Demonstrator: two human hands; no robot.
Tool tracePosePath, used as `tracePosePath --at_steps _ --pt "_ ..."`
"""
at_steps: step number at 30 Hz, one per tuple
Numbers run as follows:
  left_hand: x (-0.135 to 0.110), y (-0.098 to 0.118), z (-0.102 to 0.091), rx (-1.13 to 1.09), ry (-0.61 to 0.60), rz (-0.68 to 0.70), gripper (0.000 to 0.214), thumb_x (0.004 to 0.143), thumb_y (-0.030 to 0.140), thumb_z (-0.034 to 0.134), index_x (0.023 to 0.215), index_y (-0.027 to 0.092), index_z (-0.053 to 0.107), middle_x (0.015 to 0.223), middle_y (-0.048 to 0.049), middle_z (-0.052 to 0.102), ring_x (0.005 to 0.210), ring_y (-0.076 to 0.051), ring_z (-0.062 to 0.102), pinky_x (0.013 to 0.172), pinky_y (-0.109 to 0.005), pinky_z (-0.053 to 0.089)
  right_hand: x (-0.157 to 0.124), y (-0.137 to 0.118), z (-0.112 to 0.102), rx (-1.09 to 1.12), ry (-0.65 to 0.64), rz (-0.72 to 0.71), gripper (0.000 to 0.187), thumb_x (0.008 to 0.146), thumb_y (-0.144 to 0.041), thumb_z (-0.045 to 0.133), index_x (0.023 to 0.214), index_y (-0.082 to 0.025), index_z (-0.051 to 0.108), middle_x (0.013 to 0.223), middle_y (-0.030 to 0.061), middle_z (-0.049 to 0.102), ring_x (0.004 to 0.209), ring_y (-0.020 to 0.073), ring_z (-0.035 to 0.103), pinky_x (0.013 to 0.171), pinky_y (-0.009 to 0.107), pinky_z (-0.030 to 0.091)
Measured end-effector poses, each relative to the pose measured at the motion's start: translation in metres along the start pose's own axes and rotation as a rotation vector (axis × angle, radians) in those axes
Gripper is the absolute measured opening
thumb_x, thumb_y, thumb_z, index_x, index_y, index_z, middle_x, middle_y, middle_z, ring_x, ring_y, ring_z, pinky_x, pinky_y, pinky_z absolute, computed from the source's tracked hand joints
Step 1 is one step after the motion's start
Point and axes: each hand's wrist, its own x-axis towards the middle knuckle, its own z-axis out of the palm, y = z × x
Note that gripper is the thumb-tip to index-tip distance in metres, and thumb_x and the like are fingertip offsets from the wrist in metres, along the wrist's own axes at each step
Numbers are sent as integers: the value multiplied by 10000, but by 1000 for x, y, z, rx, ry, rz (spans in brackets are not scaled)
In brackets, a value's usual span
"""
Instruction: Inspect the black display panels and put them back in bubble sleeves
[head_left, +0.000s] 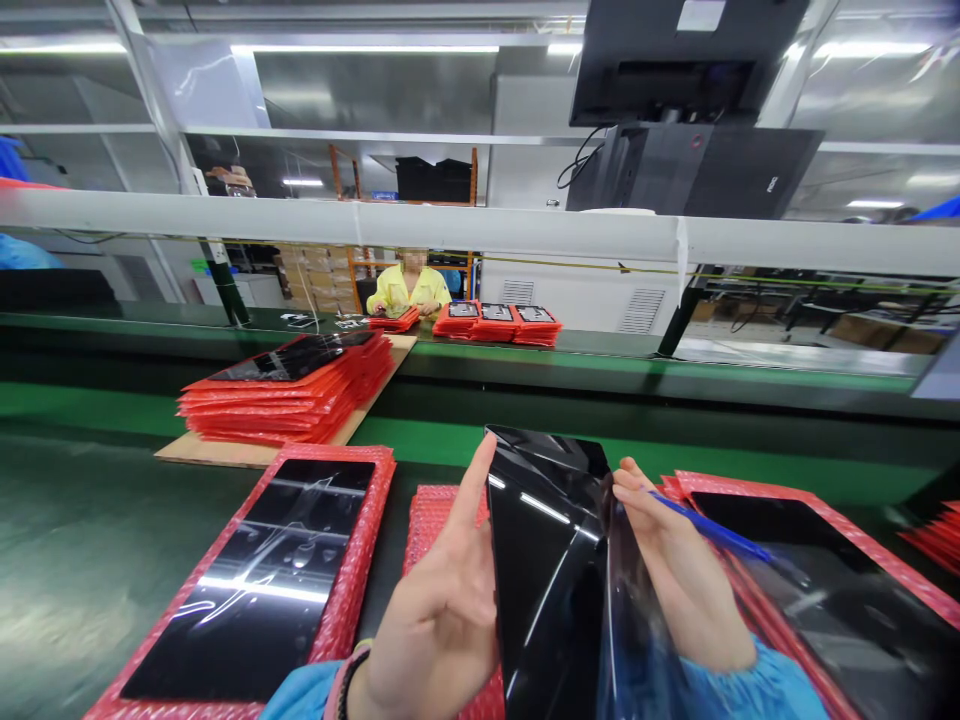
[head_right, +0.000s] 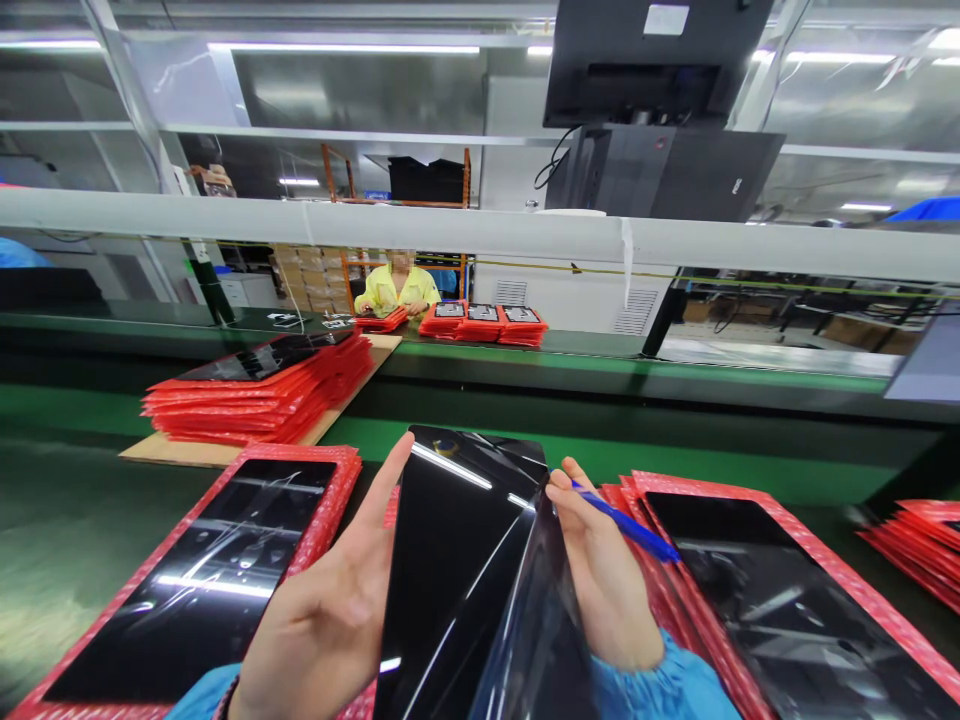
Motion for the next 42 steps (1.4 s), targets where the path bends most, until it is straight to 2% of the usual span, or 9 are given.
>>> tracePosePath --at_steps 5,9,12,17,23,28,30,36,42 --pt "0 -5 1 -1 -70 33 941 491 51 458 1390 320 393 1148 32 663 1226 -188 481 1112 -398 209 2 1 3 -2 13 -22 440 589 33 692 965 -193 649 900 -45 662 715 58 674 599 76 577" --pt "-1 -2 -1 72 -38 -3 972 476 40 486 1380 383 385 1241 77 611 1319 -173 371 1135 -375 142 -3 -2 6 -13 29 -5 426 615 21 682 971 -212 654 886 -37 672 707 72 679 555 92 583" --pt "-2 -1 -4 192 -34 -20 1020 469 34 526 1388 435 334 1353 112 515 1378 -166 261 1146 -353 50 -6 -2 6 -48 53 -18 411 621 4 692 963 -222 665 979 -31 673 796 73 678 564 67 574" --pt "-2 -7 -10 377 -160 102 1066 544 131 659 1457 373 164 1518 28 286 1420 -260 140 1139 -471 -7 -4 0 6 -72 37 -37 423 583 18 708 937 -212 673 1069 -29 647 869 70 657 617 54 571" --pt "-4 -8 -8 421 -223 97 1008 659 149 678 1443 428 111 1547 82 195 1431 -185 34 1122 -405 -126 0 2 2 -49 -5 -31 460 551 24 719 950 -197 659 952 -28 667 778 66 668 614 65 573" --pt "-5 -4 -4 512 -137 99 925 657 170 680 1420 435 230 1522 161 214 1402 -104 -135 1052 -298 -244 1 4 1 -24 -51 8 527 532 -3 738 1006 -208 630 830 -36 668 673 67 666 616 87 571" --pt "-6 -5 -4 480 -122 88 922 651 171 683 1415 442 242 1520 155 235 1408 -107 -110 1061 -292 -228 1 5 1 -16 -77 36 528 531 -5 740 997 -224 621 818 -44 668 645 72 665 606 107 575" --pt "-6 -10 0 338 -183 55 922 696 181 654 1436 438 169 1501 33 341 1418 -241 140 1143 -466 37 1 7 -2 -92 -95 -7 415 570 -56 734 930 -237 633 850 -39 673 697 112 689 597 152 587" --pt "-1 -9 1 303 -266 111 873 736 166 625 1438 422 175 1499 5 347 1407 -254 196 1140 -484 74 5 10 -5 -122 -115 -25 399 574 -90 750 928 -238 642 823 -37 679 735 133 697 639 170 589"
